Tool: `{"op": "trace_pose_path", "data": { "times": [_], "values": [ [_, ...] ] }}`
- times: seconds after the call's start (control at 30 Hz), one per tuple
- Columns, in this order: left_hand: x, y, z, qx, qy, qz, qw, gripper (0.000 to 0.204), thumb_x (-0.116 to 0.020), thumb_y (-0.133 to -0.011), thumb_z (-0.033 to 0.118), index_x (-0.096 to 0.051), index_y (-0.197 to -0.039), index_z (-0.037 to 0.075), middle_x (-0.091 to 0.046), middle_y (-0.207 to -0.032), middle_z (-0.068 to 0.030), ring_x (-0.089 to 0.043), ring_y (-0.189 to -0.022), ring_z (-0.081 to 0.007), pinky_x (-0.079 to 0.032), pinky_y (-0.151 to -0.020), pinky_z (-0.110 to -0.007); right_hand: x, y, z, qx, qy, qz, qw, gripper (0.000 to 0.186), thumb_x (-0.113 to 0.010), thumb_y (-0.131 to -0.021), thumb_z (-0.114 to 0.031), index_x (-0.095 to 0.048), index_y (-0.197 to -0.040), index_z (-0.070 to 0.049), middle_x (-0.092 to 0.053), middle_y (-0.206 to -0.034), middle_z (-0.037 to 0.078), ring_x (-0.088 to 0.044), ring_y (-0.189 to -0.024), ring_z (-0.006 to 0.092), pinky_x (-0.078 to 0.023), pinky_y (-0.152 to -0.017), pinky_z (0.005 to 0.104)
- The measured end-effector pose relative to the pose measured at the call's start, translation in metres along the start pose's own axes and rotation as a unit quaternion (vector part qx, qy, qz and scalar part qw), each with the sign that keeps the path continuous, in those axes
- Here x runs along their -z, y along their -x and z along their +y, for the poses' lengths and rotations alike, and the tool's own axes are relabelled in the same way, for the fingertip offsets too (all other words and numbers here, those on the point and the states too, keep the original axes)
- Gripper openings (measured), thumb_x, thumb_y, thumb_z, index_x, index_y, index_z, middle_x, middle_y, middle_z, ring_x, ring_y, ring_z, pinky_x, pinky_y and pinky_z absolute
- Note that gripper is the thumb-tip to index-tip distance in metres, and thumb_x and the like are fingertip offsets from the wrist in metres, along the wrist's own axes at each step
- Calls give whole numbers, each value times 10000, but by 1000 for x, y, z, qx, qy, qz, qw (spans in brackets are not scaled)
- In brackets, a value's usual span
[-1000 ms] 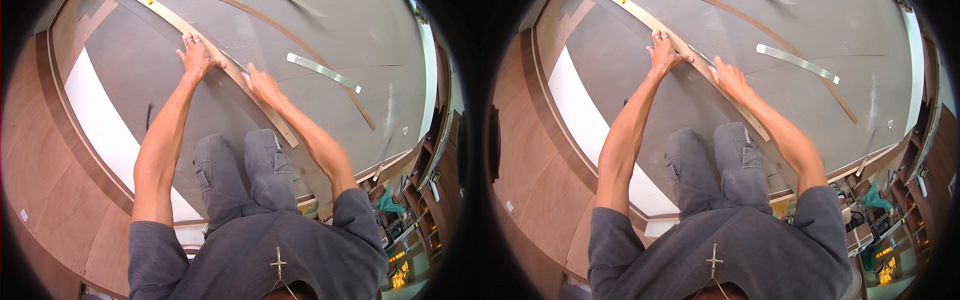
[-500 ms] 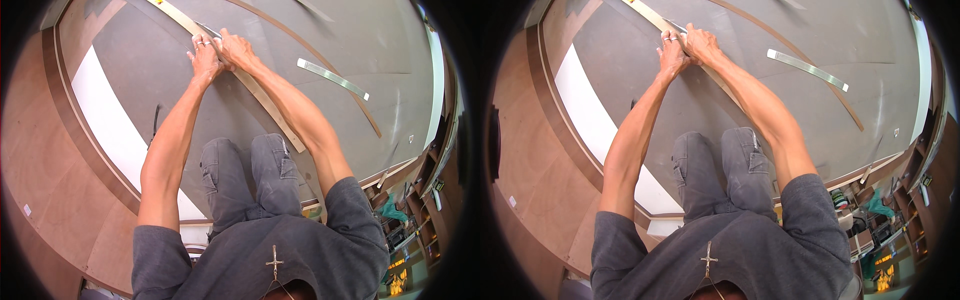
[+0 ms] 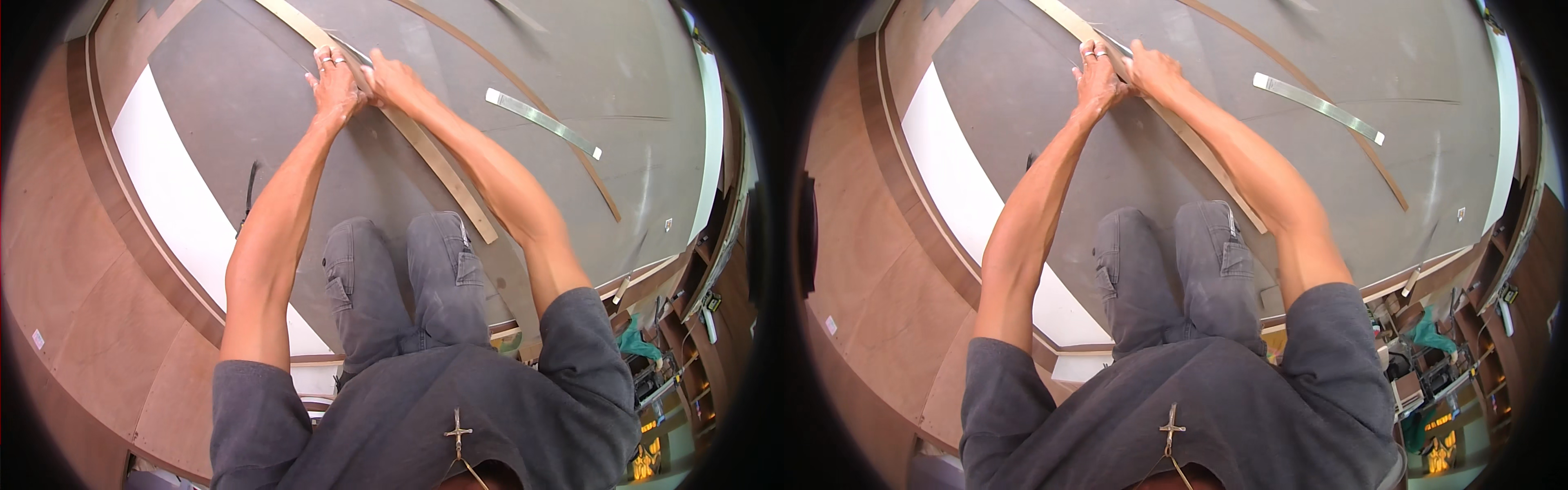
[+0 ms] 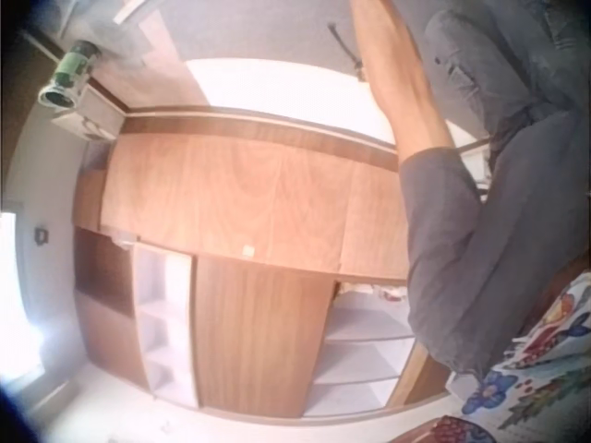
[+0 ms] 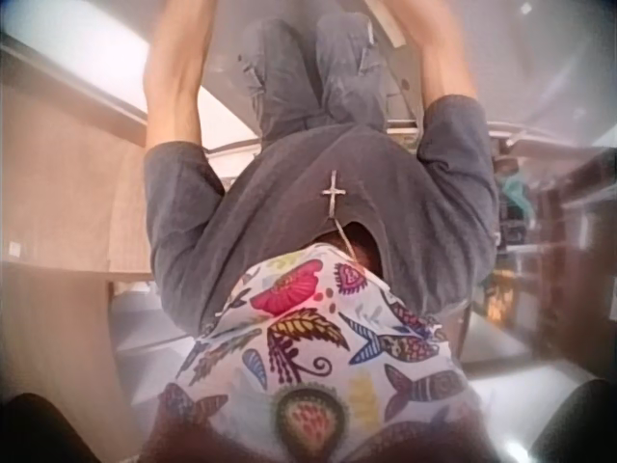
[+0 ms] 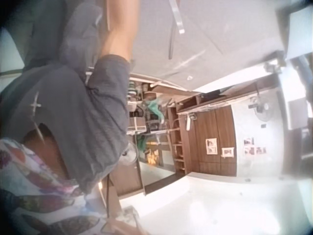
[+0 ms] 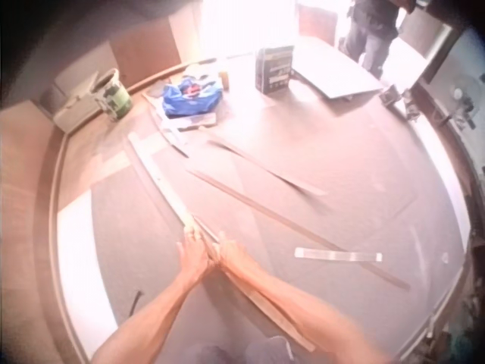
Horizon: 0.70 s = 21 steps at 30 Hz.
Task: The person measures a thin wooden strip with a tape measure and marks it with a pencil. They then use a utility knife to score and cut the strip along the marked line. The person repeats this process for multiple wooden strips, cutting them to specific lengths on a large work surface.
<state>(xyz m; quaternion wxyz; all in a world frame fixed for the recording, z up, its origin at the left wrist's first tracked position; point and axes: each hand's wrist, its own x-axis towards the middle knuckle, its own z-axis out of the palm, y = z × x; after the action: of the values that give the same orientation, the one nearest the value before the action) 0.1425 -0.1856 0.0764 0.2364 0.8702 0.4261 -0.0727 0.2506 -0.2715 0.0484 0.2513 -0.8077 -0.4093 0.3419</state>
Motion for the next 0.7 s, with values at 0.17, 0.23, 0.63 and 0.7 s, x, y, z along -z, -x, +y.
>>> {"op": "trace_pose_path", "data": {
  "times": [0.17,0.23,0.63,0.7],
  "values": [
    [10,4,0,3,-3,-18,1000,1308,-1048,-457,417,-367,-1462,-70,-279,-1586,-195,-265,-1539,-367,-275,-1194,-725,19,121,40,-8,7,-16,1000,299,-534,-1070,-328,-465,-1095,-38,-676,-772,297,-657,-773,553,-503,-677,637],
    [10,2,1,4,3,-18,1000,1308,-1048,-461,421,-365,-1461,-73,-269,-1590,-193,-269,-1535,-370,-269,-1195,-727,22,159,58,-39,12,-27,999,293,-530,-1074,-329,-461,-1108,-47,-670,-754,299,-654,-761,555,-500,-679,640],
    [9,0,7,26,10,-37,999,1311,-1032,-521,358,-302,-1534,-44,-235,-1636,-169,-270,-1543,-382,-315,-1170,-722,4,-2,-12,-4,-29,35,999,416,-516,-1065,-381,-532,-1187,16,-723,-955,329,-702,-922,527,-540,-799,606],
    [11,3,8,32,-5,-39,999,1253,-1002,-592,371,-298,-1554,-14,-188,-1671,-182,-329,-1526,-393,-314,-1175,-691,-1,-17,-19,-4,-32,25,999,423,-507,-1062,-386,-534,-1188,17,-727,-983,328,-706,-955,520,-543,-840,603]
  ]
}}
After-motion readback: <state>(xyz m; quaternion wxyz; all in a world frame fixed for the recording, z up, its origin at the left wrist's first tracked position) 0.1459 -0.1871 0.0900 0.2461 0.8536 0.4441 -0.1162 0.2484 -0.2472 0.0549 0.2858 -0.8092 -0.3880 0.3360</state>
